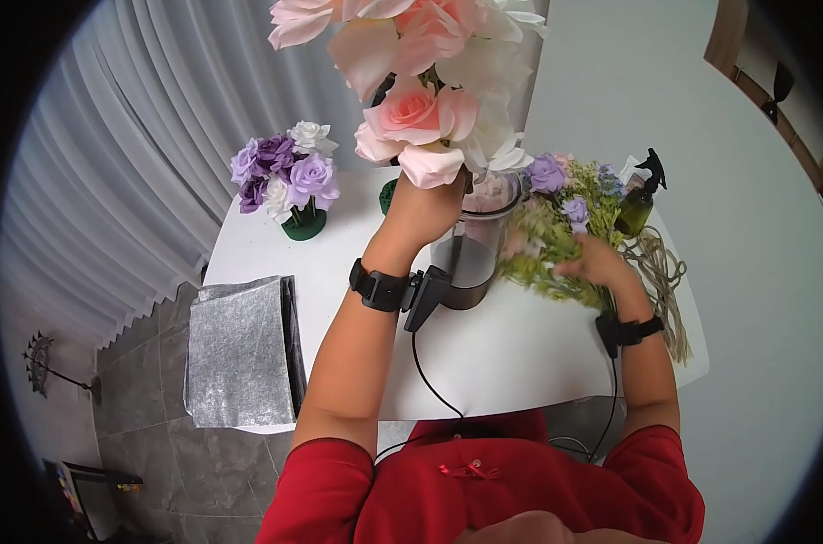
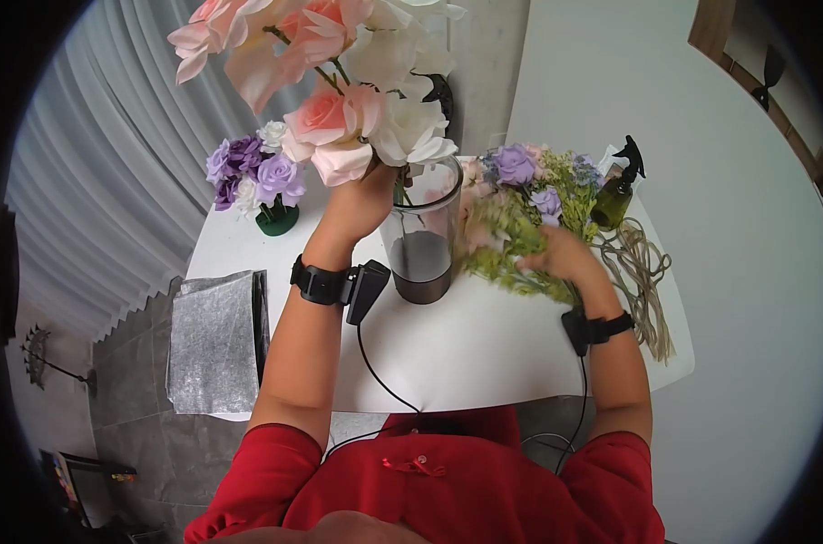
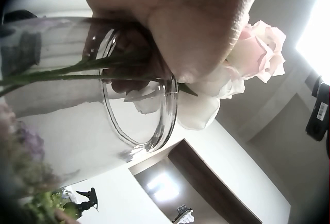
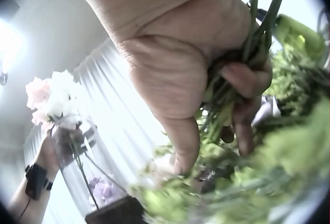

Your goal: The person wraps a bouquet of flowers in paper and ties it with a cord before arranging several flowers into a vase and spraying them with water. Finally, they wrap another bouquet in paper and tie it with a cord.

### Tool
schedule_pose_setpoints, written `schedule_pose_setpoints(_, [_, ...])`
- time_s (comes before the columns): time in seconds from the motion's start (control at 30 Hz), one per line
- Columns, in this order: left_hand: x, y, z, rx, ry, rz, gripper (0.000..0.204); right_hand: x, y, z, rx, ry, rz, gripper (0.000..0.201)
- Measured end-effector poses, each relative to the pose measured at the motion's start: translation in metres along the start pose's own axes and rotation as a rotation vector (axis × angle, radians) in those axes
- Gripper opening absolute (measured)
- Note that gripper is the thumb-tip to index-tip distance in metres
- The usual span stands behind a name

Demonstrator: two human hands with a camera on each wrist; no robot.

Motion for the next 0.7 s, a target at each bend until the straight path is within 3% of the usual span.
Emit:
schedule_pose_setpoints(0.07, [0.0, 0.001, -0.001, 0.007, -0.007, -0.017, 0.007, -0.008, 0.008, 0.027, -0.08, -0.238, -0.034, 0.079])
schedule_pose_setpoints(0.2, [0.001, 0.002, 0.0, -0.081, -0.018, -0.086, 0.007, -0.02, -0.005, 0.029, -0.091, -0.256, 0.022, 0.076])
schedule_pose_setpoints(0.3, [0.0, 0.001, 0.001, -0.023, 0.004, -0.043, 0.007, -0.019, 0.001, 0.017, -0.136, -0.326, 0.036, 0.065])
schedule_pose_setpoints(0.37, [-0.001, 0.003, -0.001, 0.005, 0.007, -0.003, 0.008, -0.009, 0.024, 0.004, 0.097, -0.075, -0.088, 0.051])
schedule_pose_setpoints(0.43, [-0.001, 0.006, -0.003, 0.035, 0.006, 0.032, 0.008, -0.015, -0.008, -0.041, 0.201, 0.208, -0.068, 0.037])
schedule_pose_setpoints(0.5, [0.0, 0.006, -0.002, -0.046, -0.025, -0.082, 0.008, -0.005, -0.008, -0.075, 0.615, 0.276, 0.035, 0.027])
schedule_pose_setpoints(0.57, [0.001, 0.005, -0.001, -0.049, -0.026, -0.066, 0.007, 0.004, -0.014, -0.112, 0.759, 0.484, -0.052, 0.022])
schedule_pose_setpoints(0.63, [0.001, 0.003, 0.0, -0.047, -0.025, -0.053, 0.007, 0.011, -0.031, -0.135, 1.259, 0.547, -0.274, 0.025])
schedule_pose_setpoints(0.7, [0.001, 0.001, 0.001, -0.04, 0.002, -0.04, 0.007, 0.012, -0.059, -0.159, 1.386, 0.629, -0.306, 0.029])
Point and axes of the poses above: each hand's wrist, its own x-axis towards the middle knuckle, its own z-axis out of the palm, y = z × x, the point moved 1 cm from there along x, towards the middle knuckle, and after that the axes turned 8 degrees about y, right-handed, at the moved point
